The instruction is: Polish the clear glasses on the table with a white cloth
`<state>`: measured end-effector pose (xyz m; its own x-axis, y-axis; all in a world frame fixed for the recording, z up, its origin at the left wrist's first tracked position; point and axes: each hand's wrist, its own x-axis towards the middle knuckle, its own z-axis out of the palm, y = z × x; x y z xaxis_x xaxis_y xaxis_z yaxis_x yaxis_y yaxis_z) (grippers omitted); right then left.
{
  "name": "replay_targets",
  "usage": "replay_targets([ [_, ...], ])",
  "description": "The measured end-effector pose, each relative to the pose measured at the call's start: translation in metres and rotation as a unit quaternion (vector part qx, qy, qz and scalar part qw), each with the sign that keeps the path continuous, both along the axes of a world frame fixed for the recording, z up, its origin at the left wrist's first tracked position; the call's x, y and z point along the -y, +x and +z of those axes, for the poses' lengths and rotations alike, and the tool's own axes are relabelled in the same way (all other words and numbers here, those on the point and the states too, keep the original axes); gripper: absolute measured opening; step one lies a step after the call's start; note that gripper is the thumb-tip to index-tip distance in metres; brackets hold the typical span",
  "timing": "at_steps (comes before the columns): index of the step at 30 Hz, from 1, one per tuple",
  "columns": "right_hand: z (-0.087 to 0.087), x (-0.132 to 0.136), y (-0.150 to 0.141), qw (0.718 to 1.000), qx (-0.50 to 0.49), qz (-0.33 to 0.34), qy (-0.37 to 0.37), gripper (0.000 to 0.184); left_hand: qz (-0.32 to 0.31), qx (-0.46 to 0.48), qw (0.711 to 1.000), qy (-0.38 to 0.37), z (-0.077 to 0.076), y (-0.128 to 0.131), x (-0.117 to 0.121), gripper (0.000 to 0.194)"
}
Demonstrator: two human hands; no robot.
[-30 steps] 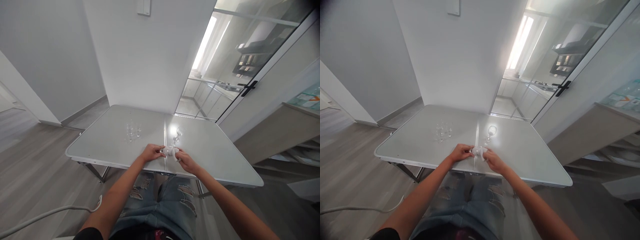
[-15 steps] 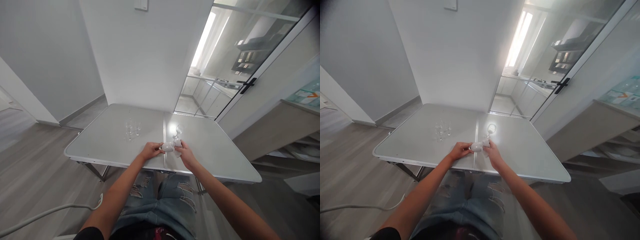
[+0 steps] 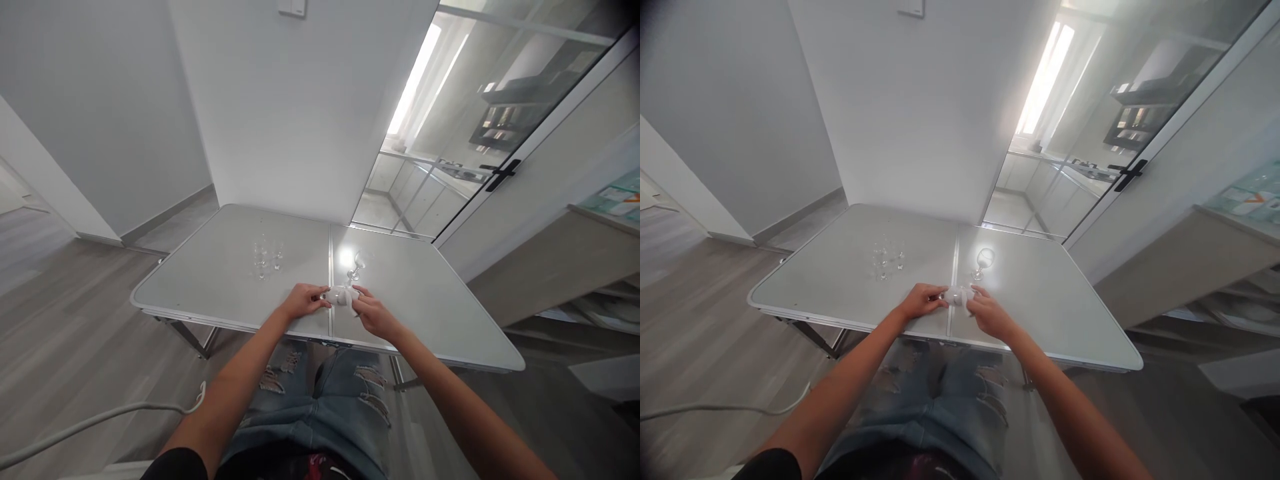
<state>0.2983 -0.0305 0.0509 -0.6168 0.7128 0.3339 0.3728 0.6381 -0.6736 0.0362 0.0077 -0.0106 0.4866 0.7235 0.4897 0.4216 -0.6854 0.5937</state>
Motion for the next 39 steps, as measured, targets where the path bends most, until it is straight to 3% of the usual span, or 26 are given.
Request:
replay_targets([
  [3,-0.002,0.003,-0.016,0.974,-0.122,-0.115,-0.152,0.008,-0.004,-0.015,1.0,-0.002,0.003,-0.001,0.001,0.045],
  [5,0.0,0.003,-0.025,0.919,-0.216,-0.179,-0.279,0.015,-0.006,-0.021,1.0,0.002,0.003,0.0,0.0,0.046],
  [8,0.007,0.0,-0.033,0.814,-0.319,-0.22,-0.433,0.03,0.003,-0.016,1.0,0.022,-0.001,0.0,-0.003,0.049],
  [11,0.012,-0.005,-0.033,0.758,-0.39,-0.236,-0.467,0.038,0.039,-0.004,0.998,0.041,-0.006,0.001,-0.005,0.05],
  [13,0.014,-0.008,-0.029,0.759,-0.425,-0.265,-0.416,0.04,0.069,0.006,0.997,0.04,-0.007,0.001,-0.006,0.049],
  [16,0.018,-0.01,-0.022,0.792,-0.44,-0.354,-0.232,0.036,0.083,0.007,0.996,0.035,-0.007,0.002,-0.006,0.048],
  [19,0.023,-0.009,-0.018,0.87,-0.309,-0.384,-0.03,0.039,0.072,-0.008,0.996,0.043,-0.007,0.002,-0.005,0.048],
  [20,0.025,-0.008,-0.019,0.908,-0.229,-0.351,0.013,0.041,0.074,-0.01,0.996,0.046,-0.008,0.002,-0.006,0.048],
  [22,0.028,-0.005,-0.024,0.97,-0.059,-0.224,0.075,0.045,0.085,-0.017,0.995,0.048,-0.009,0.001,-0.007,0.042],
  [24,0.031,-0.002,-0.031,0.986,0.069,-0.078,0.13,0.048,0.091,-0.036,0.994,0.043,-0.012,0.001,-0.009,0.03],
  [26,0.033,0.001,-0.037,0.976,0.139,0.026,0.167,0.053,0.083,-0.065,0.994,0.041,-0.014,0.0,-0.011,0.026],
  [28,0.034,0.0,-0.04,0.969,0.163,0.078,0.169,0.056,0.073,-0.083,0.993,0.043,-0.015,0.0,-0.012,0.026],
  [30,0.034,-0.006,-0.04,0.979,0.136,0.083,0.131,0.055,0.061,-0.077,0.994,0.043,-0.015,0.0,-0.012,0.026],
  [34,0.024,-0.029,-0.04,0.997,-0.041,-0.009,-0.07,0.039,0.048,-0.036,0.998,0.032,-0.009,0.0,-0.008,0.027],
  [35,0.019,-0.035,-0.042,0.983,-0.113,-0.034,-0.14,0.033,0.051,-0.03,0.998,0.027,-0.008,-0.001,-0.007,0.029],
  [37,0.005,-0.042,-0.05,0.927,-0.26,-0.074,-0.26,0.029,0.073,-0.013,0.997,0.009,-0.005,-0.001,-0.007,0.032],
  [39,-0.01,-0.042,-0.063,0.867,-0.372,-0.103,-0.315,0.034,0.102,0.017,0.994,-0.021,-0.004,-0.001,-0.007,0.034],
])
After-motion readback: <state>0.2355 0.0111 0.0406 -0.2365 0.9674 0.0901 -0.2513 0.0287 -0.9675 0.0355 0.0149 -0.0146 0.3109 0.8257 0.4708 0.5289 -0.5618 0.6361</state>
